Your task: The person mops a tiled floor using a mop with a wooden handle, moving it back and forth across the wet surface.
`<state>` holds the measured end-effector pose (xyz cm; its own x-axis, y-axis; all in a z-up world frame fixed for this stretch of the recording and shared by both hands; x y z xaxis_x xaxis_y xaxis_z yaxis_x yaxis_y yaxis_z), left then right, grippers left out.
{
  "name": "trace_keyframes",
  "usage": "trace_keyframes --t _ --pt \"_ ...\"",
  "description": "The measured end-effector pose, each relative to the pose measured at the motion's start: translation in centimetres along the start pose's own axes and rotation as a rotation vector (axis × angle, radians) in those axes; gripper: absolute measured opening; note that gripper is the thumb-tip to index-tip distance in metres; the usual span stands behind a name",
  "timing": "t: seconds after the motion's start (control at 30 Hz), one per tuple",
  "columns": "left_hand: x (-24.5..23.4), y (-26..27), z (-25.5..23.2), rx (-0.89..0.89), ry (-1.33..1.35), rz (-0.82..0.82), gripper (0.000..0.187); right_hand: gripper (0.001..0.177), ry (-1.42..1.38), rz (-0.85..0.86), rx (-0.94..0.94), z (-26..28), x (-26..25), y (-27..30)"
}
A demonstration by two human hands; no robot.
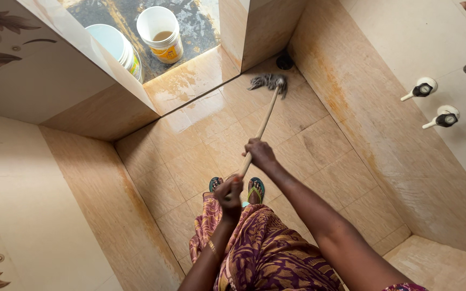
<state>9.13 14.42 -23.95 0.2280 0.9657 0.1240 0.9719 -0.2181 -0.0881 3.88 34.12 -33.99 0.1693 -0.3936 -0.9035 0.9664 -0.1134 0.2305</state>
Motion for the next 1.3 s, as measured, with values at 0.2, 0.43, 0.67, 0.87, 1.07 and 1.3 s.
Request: trace_keyframes --t 0.2,0.43,0.67,0.87,1.07,1.3 --pt "3.8 -2.3 1.8 0.009 -0.022 0.147 0.038 0.039 -0.048 -0.125 0.051 -3.4 -1.0 -0.1" --pt "-1.4 -0.1 -1.1 -0.054 -0.052 0.017 0.027 0.04 -0.105 0.005 0.014 1.8 1.3 1.1" --pt "-11.1 7.5 -8.3 -0.327 0.033 -0.292 0.024 0.036 -0.205 -0.028 -0.355 13.6 2.7 7.1" --pt "-12.1 10.4 -10.2 -0.02 0.042 -0.352 0.046 0.036 -0.237 -0.024 -0.568 16.2 1.7 9.8" --pt "-11.7 9.0 -5.7 -0.026 -0.089 -0.223 0.033 0.027 -0.139 0.095 -0.504 12.9 6.1 7.4" --pt "-6.2 0.5 1.6 -0.022 0.122 -0.059 0.03 0.031 -0.119 -0.11 -0.171 5.5 3.4 0.0"
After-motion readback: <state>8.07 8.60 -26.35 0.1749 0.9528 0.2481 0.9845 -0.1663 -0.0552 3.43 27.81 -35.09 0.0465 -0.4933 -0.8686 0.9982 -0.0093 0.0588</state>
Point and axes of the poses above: each hand's wrist, its own y-axis away from the middle knuckle, its own x-axis out of the palm, z = x × y, the point moved 3 cm from there along -y, towards the middle knuckle, and after that the axes turned 3 degrees about -y, right-handed, at the moved point
